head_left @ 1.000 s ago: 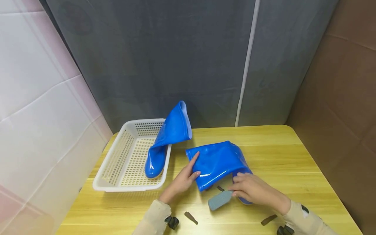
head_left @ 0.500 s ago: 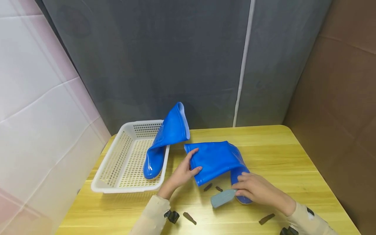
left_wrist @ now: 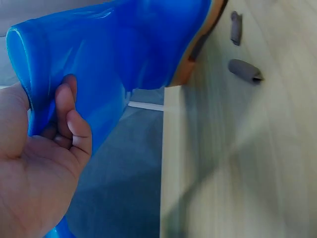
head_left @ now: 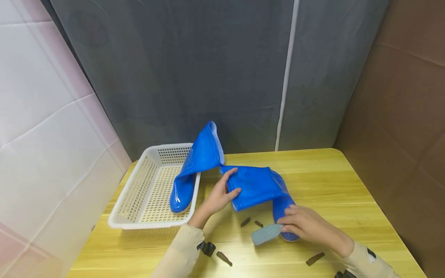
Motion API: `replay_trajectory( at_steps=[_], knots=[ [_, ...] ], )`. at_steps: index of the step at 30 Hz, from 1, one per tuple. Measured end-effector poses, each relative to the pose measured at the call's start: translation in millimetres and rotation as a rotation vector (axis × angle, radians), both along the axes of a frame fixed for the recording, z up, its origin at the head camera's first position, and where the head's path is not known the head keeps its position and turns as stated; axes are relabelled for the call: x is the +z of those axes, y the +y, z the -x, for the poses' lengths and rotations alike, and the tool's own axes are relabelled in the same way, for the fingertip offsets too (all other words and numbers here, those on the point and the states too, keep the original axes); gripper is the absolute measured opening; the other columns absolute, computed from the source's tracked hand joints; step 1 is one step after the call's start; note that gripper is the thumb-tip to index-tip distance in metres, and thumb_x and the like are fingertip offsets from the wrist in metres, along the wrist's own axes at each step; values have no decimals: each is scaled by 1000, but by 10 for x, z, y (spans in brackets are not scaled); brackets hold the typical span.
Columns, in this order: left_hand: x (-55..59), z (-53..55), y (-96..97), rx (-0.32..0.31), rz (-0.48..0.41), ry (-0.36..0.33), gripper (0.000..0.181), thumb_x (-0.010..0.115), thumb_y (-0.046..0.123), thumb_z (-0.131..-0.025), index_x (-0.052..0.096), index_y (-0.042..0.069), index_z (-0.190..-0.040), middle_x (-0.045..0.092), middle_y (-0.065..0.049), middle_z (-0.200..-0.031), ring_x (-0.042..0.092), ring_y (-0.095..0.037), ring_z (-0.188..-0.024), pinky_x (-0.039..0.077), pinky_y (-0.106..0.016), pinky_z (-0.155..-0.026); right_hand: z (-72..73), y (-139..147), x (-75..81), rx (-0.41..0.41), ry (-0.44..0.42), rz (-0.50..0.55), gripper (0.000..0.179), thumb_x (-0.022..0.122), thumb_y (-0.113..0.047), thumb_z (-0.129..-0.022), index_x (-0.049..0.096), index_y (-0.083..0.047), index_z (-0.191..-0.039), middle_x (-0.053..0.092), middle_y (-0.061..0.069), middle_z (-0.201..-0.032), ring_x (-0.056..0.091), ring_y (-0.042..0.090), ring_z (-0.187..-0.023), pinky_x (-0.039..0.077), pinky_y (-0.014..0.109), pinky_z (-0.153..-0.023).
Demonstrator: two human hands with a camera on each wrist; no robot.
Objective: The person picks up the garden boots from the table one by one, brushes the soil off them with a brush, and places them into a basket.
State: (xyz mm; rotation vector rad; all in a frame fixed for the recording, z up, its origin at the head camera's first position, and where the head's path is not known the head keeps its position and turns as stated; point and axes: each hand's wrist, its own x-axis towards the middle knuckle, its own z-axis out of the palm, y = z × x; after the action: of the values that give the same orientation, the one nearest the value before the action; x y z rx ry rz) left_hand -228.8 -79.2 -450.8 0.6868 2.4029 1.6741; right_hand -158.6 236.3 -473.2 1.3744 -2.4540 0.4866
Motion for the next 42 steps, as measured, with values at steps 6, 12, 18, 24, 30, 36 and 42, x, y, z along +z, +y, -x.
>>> replay_trajectory(
  at_steps=[6,12,18,24,30,36,42],
  knots=[
    [78,18,62,-10,2,21,64,60,14,-99,30,12,-154,40,-23,-153,61,-36,-117,57,-46,-91,-28,7,13,-22,-36,-2,12,67,-29,-93,75,-25,-101,52,-20,-81,37,-6,-76,35,8,-67],
    [121,38,133,-49,8,10,62,58,14,-100,29,15,-154,33,-23,-157,54,-41,-129,55,-50,-98,-49,-2,29,-32,-76,-5,12,66,-29,-94,75,-25,-101,51,-20,-80,36,-7,-76,34,8,-65],
    [280,101,175,-42,29,78,56,54,15,-101,33,16,-153,31,-18,-160,52,-39,-132,55,-49,-99,-60,7,24,-55,-98,-16,13,65,-31,-95,75,-27,-102,49,-21,-80,36,-7,-76,34,8,-65],
    [526,249,172,-15,44,117,41,50,16,-103,49,22,-144,60,-13,-105,43,-18,-52,41,-24,-50,-56,25,8,-64,-90,-16,13,66,-31,-94,75,-27,-103,51,-21,-82,37,-6,-77,36,8,-66],
    [741,397,164,-34,43,146,32,45,16,-105,63,19,-132,57,-10,-86,33,-11,-48,34,-22,-52,-59,44,9,-87,-106,-29,17,64,-32,-95,76,-25,-105,54,-20,-85,39,-6,-80,39,10,-68],
    [906,563,241,-30,85,185,33,41,14,-106,70,16,-123,59,-10,-90,36,-12,-57,36,-24,-57,-63,51,14,-127,-159,-47,21,62,-35,-97,76,-26,-109,54,-21,-86,40,-6,-81,40,12,-68],
    [1061,561,423,-37,203,203,38,35,27,-107,71,17,-117,70,-8,-114,54,-16,-70,47,-26,-65,-63,71,16,-134,-165,-48,21,61,-35,-97,76,-27,-108,52,-21,-85,40,-6,-80,40,12,-68]
  ],
)
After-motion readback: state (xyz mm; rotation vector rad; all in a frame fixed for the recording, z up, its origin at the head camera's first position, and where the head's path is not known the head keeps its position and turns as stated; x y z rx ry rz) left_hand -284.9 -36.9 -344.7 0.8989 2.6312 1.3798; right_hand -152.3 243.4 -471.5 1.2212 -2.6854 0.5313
